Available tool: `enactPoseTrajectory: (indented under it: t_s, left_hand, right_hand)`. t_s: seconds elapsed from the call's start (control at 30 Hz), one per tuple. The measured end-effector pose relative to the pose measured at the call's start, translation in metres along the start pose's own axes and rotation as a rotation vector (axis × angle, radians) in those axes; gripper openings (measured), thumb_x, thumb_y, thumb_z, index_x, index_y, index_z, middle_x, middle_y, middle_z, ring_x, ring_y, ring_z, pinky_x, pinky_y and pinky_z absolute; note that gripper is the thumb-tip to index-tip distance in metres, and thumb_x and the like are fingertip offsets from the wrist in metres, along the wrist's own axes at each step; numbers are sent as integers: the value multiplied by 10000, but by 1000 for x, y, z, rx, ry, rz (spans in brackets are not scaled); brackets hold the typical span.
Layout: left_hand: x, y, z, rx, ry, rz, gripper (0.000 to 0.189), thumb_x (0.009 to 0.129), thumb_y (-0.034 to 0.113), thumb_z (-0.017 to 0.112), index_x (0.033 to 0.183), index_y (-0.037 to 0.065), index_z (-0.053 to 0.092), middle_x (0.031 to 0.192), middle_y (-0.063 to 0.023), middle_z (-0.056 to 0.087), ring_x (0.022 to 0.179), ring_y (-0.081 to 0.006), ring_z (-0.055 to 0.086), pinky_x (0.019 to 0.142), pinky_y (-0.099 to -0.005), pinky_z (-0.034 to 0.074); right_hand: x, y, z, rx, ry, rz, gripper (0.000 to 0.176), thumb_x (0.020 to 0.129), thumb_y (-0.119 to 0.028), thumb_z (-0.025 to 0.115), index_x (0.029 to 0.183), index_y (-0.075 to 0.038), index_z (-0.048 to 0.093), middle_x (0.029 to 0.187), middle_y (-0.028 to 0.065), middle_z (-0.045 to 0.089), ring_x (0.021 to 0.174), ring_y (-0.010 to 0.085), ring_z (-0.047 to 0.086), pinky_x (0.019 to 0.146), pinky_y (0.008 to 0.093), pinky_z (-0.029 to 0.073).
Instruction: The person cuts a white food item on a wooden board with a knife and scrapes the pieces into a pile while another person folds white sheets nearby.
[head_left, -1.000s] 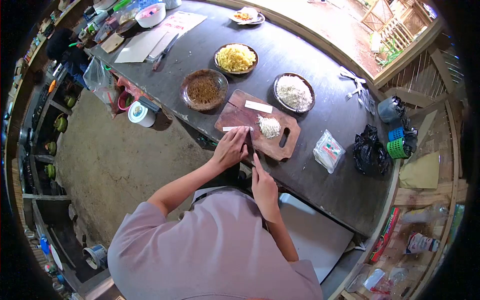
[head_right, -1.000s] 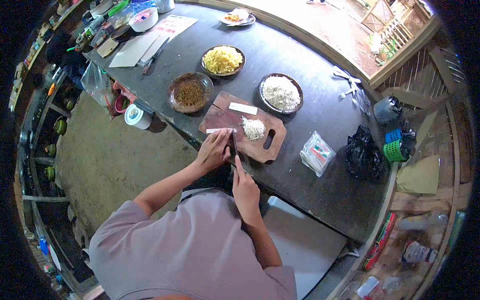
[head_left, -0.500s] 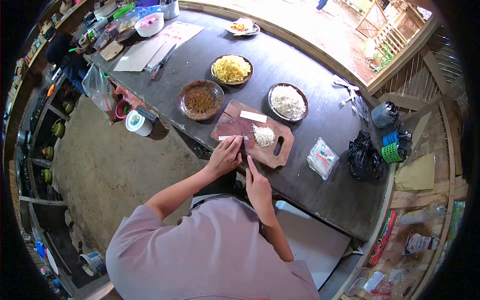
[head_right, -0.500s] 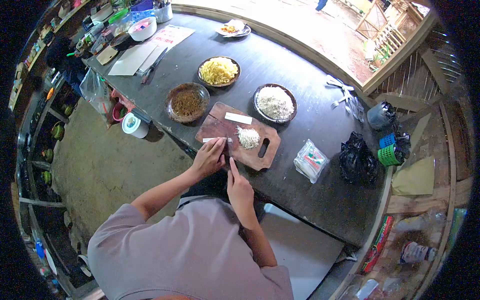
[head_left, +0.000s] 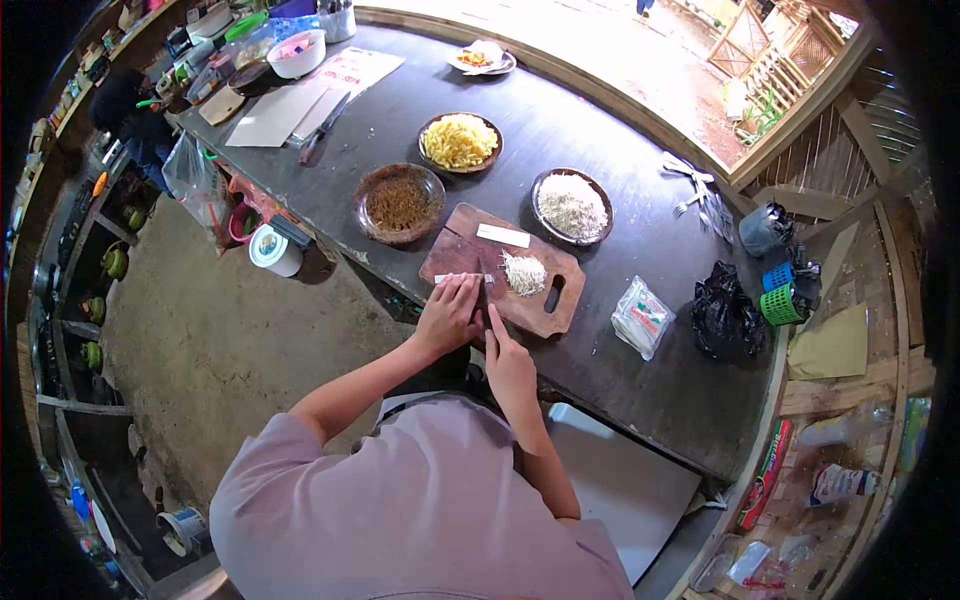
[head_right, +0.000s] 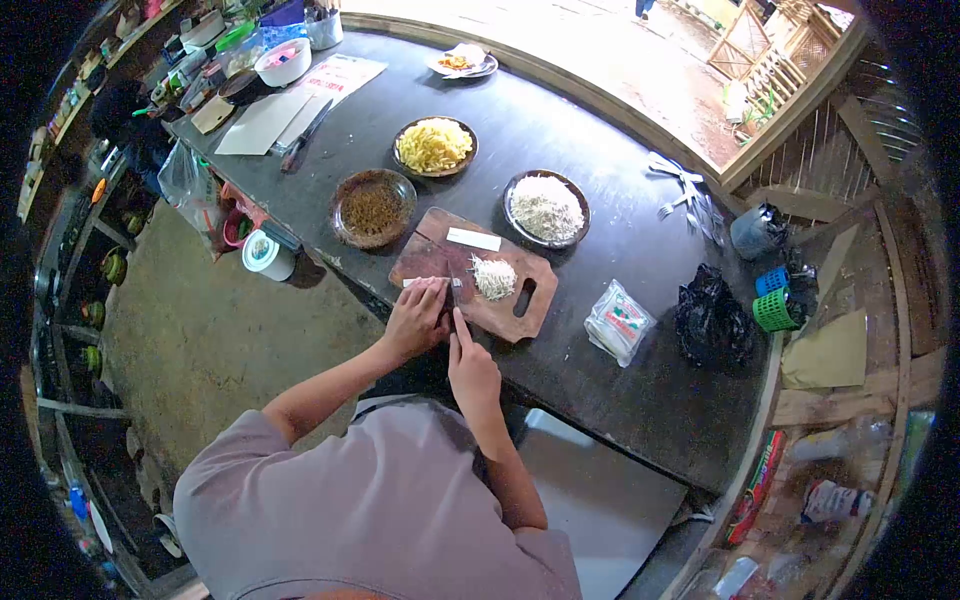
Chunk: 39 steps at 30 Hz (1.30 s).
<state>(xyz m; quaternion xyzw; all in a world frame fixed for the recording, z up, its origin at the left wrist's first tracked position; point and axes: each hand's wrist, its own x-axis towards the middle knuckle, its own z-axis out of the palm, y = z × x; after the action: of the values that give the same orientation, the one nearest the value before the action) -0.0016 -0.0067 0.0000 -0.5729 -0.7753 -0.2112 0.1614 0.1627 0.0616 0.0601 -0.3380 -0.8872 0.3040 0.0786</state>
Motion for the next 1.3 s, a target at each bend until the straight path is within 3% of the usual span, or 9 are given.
enactPoseTrajectory:
  t_s: [0.17, 0.23, 0.53, 0.63, 0.8, 1.0, 1.07, 1.13, 1.3]
  left_hand:
    - [-1, 0, 2, -2, 20, -1, 669, 875, 288, 640, 1434, -60, 522, 1400, -215, 573, 1322, -355, 539, 1191, -478, 379]
    - [0, 1, -2, -14, 12, -14, 664, 875, 286, 639, 1430, -59, 524, 1403, -215, 571, 1321, -358, 540, 1191, -477, 379]
    - [-1, -2, -1, -5, 13, -3, 639, 890, 258, 628, 1441, -46, 517, 1410, -196, 569, 1327, -336, 539, 1189, -451, 384]
    - [1, -1, -8, -3, 9, 6, 637, 891, 257, 628, 1438, -50, 518, 1413, -192, 564, 1329, -327, 534, 1190, -446, 383]
    - [3, -2, -7, -6, -14, 9, 659, 878, 235, 649, 1447, -63, 501, 1436, -188, 533, 1332, -345, 518, 1180, -446, 395]
    - [-1, -2, -3, -3, 26, -7, 671, 862, 217, 663, 1459, -44, 505, 1435, -171, 521, 1322, -335, 518, 1146, -446, 425]
    - [-2, 0, -1, -8, 30, -15, 672, 860, 210, 663, 1465, -35, 505, 1437, -168, 514, 1317, -334, 519, 1150, -441, 420]
    - [-2, 0, -2, -21, 27, -25, 654, 870, 207, 652, 1456, -46, 507, 1436, -168, 515, 1315, -336, 519, 1153, -441, 415]
    - [-1, 0, -4, -44, 9, -22, 627, 878, 208, 638, 1430, -64, 515, 1430, -172, 521, 1320, -338, 513, 1148, -442, 419]
  right_hand:
    - [-24, 6, -7, -13, -15, 0, 502, 1104, -346, 474, 1602, -308, 424, 873, 241, 712, 813, 450, 716, 716, 560, 576]
    - [-35, 9, -8, 101, 75, -68, 503, 1103, -335, 476, 1602, -313, 424, 877, 243, 711, 812, 452, 714, 716, 558, 575]
    - [-14, -1, -5, -8, -6, 8, 506, 1090, -302, 510, 1591, -285, 442, 918, 250, 717, 826, 462, 708, 718, 558, 580]
    - [-38, 9, -10, 37, 19, -32, 506, 1089, -298, 510, 1590, -278, 444, 933, 254, 720, 846, 462, 709, 728, 551, 582]
    - [-12, 9, -1, 61, 20, -73, 528, 1088, -297, 514, 1605, -254, 416, 949, 248, 725, 847, 454, 710, 720, 537, 580]
    - [-28, 11, 2, 3, 42, -88, 534, 1098, -308, 506, 1619, -273, 393, 865, 245, 712, 809, 441, 711, 692, 537, 578]
    - [-36, 11, -4, -14, 46, -83, 527, 1099, -307, 504, 1615, -272, 404, 877, 240, 715, 806, 430, 714, 677, 530, 576]
    - [-37, 2, -14, 71, -10, 0, 485, 1087, -237, 532, 1569, -249, 485, 947, 291, 694, 844, 480, 684, 714, 539, 539]
    - [-11, 3, 5, -38, 32, -70, 520, 1096, -285, 510, 1607, -283, 414, 883, 240, 717, 778, 436, 712, 670, 531, 579]
